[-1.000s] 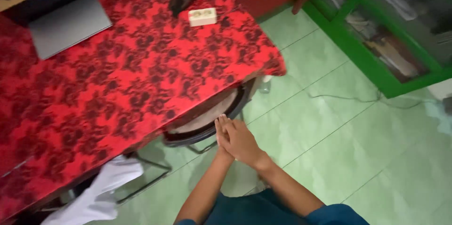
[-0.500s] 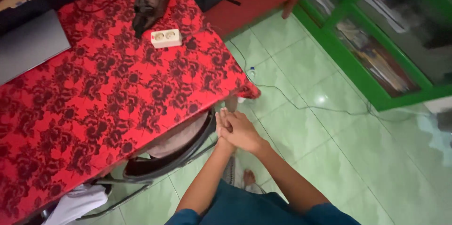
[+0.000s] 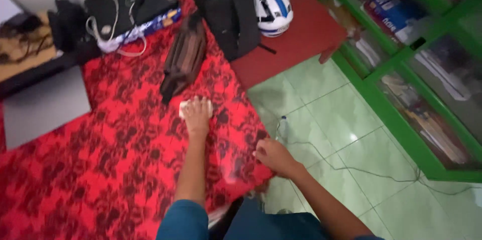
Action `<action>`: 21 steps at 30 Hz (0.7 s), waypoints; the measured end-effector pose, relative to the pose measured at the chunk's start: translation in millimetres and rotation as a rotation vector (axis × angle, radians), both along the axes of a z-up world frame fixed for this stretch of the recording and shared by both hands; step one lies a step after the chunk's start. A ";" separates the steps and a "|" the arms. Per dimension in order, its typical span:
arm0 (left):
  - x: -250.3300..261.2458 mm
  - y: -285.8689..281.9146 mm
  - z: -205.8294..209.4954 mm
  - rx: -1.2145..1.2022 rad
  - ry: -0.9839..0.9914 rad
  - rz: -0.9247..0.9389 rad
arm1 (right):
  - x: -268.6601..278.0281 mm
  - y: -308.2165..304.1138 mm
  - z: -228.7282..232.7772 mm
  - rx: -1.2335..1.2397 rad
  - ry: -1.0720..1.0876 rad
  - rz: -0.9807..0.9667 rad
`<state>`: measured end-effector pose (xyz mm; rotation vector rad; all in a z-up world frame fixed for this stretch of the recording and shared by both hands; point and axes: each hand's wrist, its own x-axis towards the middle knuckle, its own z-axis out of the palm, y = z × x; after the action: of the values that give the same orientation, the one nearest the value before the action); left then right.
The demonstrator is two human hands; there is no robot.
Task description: The person clears a cluttered desk by moving a glass, a cloth, and an ashtray to a nearby cabinet and window sill. They then fold papers, place them in a folder, and coil a power cable and adapter, arranging them on a clipboard. Finally, they move a power strip and a water bottle to the cabinet.
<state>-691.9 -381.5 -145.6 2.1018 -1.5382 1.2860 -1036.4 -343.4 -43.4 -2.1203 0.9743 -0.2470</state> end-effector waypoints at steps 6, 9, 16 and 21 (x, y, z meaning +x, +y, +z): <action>21.4 -25.7 -0.7 0.970 0.420 0.064 | 4.0 -44.0 -6.7 0.045 0.069 -0.083; -17.1 -25.9 35.6 0.984 0.330 -0.048 | 7.3 -59.7 -20.0 -0.081 -0.044 -0.117; -224.9 -57.3 166.4 0.665 0.143 -0.766 | -48.8 -81.1 32.3 -0.205 0.014 -0.306; -383.0 -96.4 187.5 0.446 0.127 -1.176 | -203.2 -92.4 38.9 0.017 -0.241 -0.673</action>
<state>-1074.9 -477.9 41.9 0.9448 -2.5019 0.3799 -1239.5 -435.7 -4.5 -1.6318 1.4995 -0.8001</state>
